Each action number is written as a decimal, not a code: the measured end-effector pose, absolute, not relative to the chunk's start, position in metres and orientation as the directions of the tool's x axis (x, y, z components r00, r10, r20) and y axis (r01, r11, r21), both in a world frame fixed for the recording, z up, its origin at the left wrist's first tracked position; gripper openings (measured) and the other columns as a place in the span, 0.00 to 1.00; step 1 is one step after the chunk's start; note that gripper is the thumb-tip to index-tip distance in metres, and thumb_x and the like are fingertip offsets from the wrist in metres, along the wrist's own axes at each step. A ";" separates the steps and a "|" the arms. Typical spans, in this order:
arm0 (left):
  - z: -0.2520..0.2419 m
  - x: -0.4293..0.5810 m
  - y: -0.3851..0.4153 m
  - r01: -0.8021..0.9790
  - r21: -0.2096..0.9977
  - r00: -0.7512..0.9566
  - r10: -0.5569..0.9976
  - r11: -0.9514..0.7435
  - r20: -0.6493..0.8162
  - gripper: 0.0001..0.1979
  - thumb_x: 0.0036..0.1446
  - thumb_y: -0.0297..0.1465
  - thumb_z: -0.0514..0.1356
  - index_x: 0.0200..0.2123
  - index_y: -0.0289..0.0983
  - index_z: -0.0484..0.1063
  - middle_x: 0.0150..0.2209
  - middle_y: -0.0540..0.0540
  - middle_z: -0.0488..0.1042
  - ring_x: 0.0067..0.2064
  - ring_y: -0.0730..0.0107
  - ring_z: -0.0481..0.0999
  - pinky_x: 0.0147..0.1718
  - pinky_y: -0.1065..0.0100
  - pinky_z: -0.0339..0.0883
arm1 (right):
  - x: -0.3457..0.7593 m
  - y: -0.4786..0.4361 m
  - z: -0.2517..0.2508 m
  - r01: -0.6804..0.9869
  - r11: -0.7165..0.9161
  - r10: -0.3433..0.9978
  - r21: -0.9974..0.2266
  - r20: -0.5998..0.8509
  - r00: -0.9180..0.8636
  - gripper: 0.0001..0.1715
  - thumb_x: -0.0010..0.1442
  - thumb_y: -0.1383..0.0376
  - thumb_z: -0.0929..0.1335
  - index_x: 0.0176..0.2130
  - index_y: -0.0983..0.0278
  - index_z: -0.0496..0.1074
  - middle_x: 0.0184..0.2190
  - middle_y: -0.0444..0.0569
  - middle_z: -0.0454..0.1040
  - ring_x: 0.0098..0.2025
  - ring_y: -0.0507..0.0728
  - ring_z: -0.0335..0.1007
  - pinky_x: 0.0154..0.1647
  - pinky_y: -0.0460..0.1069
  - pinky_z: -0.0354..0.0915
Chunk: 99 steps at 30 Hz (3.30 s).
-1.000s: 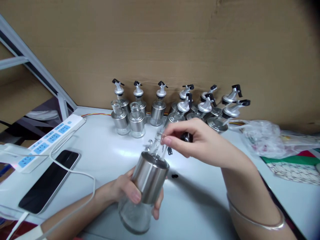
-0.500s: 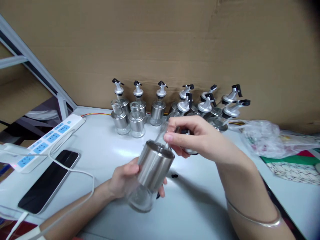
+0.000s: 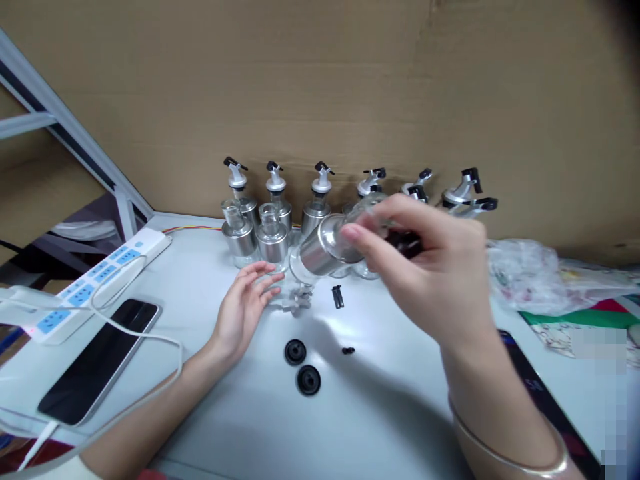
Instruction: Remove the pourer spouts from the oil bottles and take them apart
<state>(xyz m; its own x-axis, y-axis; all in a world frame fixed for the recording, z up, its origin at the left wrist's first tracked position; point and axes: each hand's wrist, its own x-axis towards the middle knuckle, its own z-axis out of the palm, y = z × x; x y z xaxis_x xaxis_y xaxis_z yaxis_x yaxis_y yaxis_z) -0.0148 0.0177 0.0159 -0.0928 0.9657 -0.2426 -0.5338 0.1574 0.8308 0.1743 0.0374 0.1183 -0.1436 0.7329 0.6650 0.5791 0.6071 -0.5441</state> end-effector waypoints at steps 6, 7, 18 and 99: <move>0.007 -0.016 0.022 -0.417 0.905 -0.212 0.960 0.082 -0.185 0.13 0.55 0.34 0.55 0.44 0.42 0.68 0.58 0.48 0.63 0.62 0.61 0.59 0.55 0.61 0.59 | 0.163 0.058 0.090 0.727 0.571 0.722 -0.380 0.655 -0.224 0.10 0.59 0.61 0.66 0.29 0.62 0.71 0.22 0.43 0.74 0.22 0.50 0.65 0.24 0.45 0.53; 0.007 -0.017 0.022 -0.399 0.914 -0.205 0.964 0.076 -0.169 0.13 0.55 0.35 0.55 0.45 0.43 0.68 0.59 0.49 0.62 0.64 0.62 0.56 0.57 0.61 0.58 | 0.162 0.060 0.086 0.744 0.557 0.731 -0.370 0.644 -0.227 0.10 0.60 0.60 0.65 0.29 0.62 0.71 0.22 0.43 0.74 0.22 0.50 0.66 0.24 0.45 0.53; 0.009 -0.013 0.018 -0.303 0.947 -0.129 0.980 0.105 -0.150 0.18 0.57 0.36 0.53 0.51 0.42 0.65 0.63 0.46 0.57 0.66 0.58 0.52 0.57 0.58 0.58 | 0.153 0.071 0.062 0.821 0.496 0.786 -0.282 0.548 -0.287 0.10 0.63 0.60 0.63 0.33 0.61 0.71 0.25 0.44 0.77 0.25 0.52 0.71 0.22 0.45 0.49; 0.006 -0.017 0.013 0.108 0.994 -0.112 0.994 0.004 0.008 0.17 0.55 0.34 0.56 0.49 0.45 0.65 0.65 0.48 0.48 0.65 0.57 0.52 0.53 0.59 0.63 | 0.167 0.073 0.081 0.581 0.268 0.922 -0.769 0.030 -0.385 0.12 0.57 0.60 0.62 0.26 0.63 0.67 0.19 0.42 0.68 0.21 0.50 0.62 0.25 0.46 0.55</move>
<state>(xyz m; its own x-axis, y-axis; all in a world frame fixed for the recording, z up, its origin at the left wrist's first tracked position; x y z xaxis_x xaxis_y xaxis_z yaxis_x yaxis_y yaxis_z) -0.0165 0.0132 0.0056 -0.1123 0.9936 0.0082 0.1080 0.0040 0.9941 0.1675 0.0732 0.0812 -0.3852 0.9223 0.0301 0.5808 0.2676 -0.7688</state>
